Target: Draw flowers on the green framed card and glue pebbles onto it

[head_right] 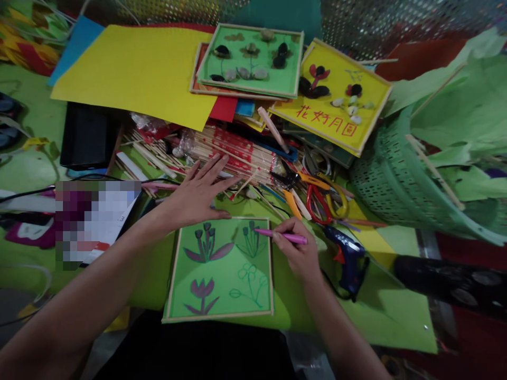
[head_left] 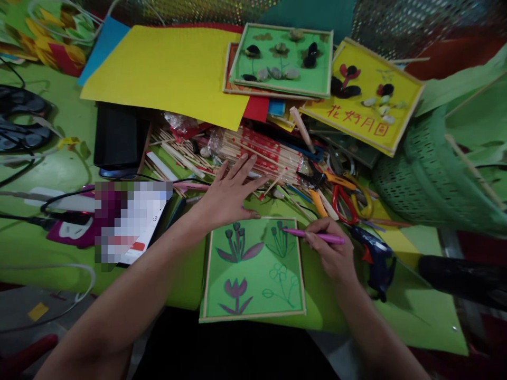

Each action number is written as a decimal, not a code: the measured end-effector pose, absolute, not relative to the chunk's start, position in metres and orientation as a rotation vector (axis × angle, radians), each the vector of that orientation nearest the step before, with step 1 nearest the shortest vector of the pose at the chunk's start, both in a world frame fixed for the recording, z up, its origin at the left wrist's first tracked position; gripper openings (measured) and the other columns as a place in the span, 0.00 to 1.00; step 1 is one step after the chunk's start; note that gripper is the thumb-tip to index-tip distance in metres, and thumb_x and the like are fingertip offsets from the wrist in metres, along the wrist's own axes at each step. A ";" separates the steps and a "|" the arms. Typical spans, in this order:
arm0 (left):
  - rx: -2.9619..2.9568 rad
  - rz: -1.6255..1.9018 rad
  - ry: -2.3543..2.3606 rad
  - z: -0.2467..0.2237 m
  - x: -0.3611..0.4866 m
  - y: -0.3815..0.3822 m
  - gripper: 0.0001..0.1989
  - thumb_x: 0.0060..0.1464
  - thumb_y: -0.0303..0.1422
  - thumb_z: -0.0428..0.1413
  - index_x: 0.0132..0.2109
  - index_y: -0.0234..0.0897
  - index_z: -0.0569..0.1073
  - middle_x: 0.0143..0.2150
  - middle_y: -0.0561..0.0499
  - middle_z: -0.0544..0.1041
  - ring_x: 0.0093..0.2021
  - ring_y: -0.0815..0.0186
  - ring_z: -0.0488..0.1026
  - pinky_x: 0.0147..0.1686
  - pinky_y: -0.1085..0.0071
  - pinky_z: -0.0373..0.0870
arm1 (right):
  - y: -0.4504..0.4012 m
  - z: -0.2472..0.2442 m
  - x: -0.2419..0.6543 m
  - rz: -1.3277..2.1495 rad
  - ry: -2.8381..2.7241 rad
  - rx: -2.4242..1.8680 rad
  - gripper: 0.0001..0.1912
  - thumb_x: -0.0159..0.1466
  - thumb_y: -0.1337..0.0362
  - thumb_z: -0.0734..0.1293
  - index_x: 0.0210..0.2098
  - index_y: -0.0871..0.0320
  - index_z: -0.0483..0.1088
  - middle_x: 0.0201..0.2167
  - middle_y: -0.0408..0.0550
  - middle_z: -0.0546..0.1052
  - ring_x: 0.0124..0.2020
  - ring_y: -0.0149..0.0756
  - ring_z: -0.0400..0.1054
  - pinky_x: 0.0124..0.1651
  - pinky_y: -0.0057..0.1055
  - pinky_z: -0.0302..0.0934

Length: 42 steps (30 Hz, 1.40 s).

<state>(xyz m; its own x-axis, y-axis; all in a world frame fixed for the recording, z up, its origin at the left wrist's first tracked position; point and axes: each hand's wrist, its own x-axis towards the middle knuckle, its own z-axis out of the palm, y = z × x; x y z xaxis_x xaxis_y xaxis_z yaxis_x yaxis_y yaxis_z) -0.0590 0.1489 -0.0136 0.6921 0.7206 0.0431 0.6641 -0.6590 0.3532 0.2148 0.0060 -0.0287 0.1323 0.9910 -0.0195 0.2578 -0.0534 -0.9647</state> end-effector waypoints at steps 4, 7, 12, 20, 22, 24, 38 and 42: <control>2.594 0.257 1.091 -0.014 -0.059 0.149 0.51 0.52 0.49 0.69 0.76 0.52 0.53 0.80 0.42 0.40 0.79 0.44 0.38 0.73 0.41 0.36 | 0.007 -0.028 0.213 1.009 -1.274 -1.476 0.04 0.64 0.64 0.73 0.34 0.53 0.74 0.27 0.40 0.73 0.28 0.32 0.65 0.32 0.30 0.59; 2.596 0.260 1.083 -0.014 -0.059 0.150 0.51 0.52 0.50 0.68 0.76 0.52 0.53 0.80 0.43 0.39 0.79 0.44 0.37 0.73 0.41 0.36 | 0.009 -0.022 0.209 0.995 -1.273 -1.482 0.04 0.63 0.64 0.73 0.34 0.53 0.74 0.26 0.40 0.74 0.26 0.31 0.65 0.29 0.28 0.58; 2.607 0.212 1.104 -0.012 -0.058 0.149 0.51 0.52 0.49 0.68 0.76 0.51 0.53 0.80 0.41 0.38 0.79 0.45 0.36 0.73 0.41 0.36 | 0.010 -0.019 0.208 0.997 -1.285 -1.461 0.04 0.64 0.64 0.73 0.33 0.53 0.74 0.26 0.39 0.74 0.26 0.31 0.65 0.29 0.27 0.58; 2.579 0.234 1.083 -0.013 -0.059 0.149 0.52 0.53 0.49 0.68 0.77 0.53 0.49 0.80 0.44 0.37 0.79 0.45 0.36 0.73 0.41 0.35 | 0.009 -0.025 0.211 0.982 -1.296 -1.513 0.05 0.64 0.62 0.73 0.34 0.53 0.74 0.27 0.40 0.74 0.27 0.31 0.65 0.31 0.29 0.59; 2.573 0.231 1.080 -0.013 -0.059 0.150 0.52 0.53 0.48 0.68 0.77 0.52 0.50 0.80 0.43 0.36 0.79 0.45 0.35 0.73 0.41 0.35 | 0.009 -0.026 0.211 1.001 -1.286 -1.502 0.05 0.65 0.62 0.73 0.34 0.53 0.73 0.27 0.40 0.74 0.28 0.32 0.66 0.32 0.29 0.59; 2.575 0.246 1.075 -0.013 -0.059 0.149 0.52 0.53 0.48 0.68 0.77 0.51 0.50 0.80 0.42 0.36 0.79 0.45 0.35 0.73 0.40 0.35 | 0.009 -0.026 0.211 1.008 -1.281 -1.501 0.04 0.65 0.62 0.73 0.35 0.53 0.74 0.27 0.40 0.74 0.28 0.32 0.66 0.32 0.29 0.59; 2.582 0.229 1.074 -0.015 -0.060 0.151 0.51 0.54 0.51 0.67 0.77 0.52 0.50 0.80 0.43 0.36 0.79 0.46 0.34 0.73 0.42 0.33 | 0.012 -0.021 0.207 1.006 -1.252 -1.510 0.07 0.61 0.61 0.74 0.31 0.55 0.73 0.24 0.41 0.72 0.25 0.32 0.62 0.28 0.29 0.56; 2.582 0.209 1.070 -0.012 -0.059 0.151 0.51 0.54 0.51 0.66 0.77 0.52 0.50 0.80 0.44 0.34 0.79 0.46 0.34 0.73 0.41 0.34 | 0.014 -0.021 0.207 0.998 -1.270 -1.509 0.07 0.61 0.61 0.74 0.30 0.55 0.73 0.24 0.41 0.72 0.25 0.32 0.62 0.28 0.30 0.56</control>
<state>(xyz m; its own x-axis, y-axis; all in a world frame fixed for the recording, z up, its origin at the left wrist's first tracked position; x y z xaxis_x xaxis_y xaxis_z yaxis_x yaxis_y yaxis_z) -0.0588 0.1514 -0.0122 0.7058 0.7084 0.0062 0.6589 -0.6596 0.3616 0.2072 0.0135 -0.0206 0.1473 0.9886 -0.0313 0.2638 -0.0698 -0.9620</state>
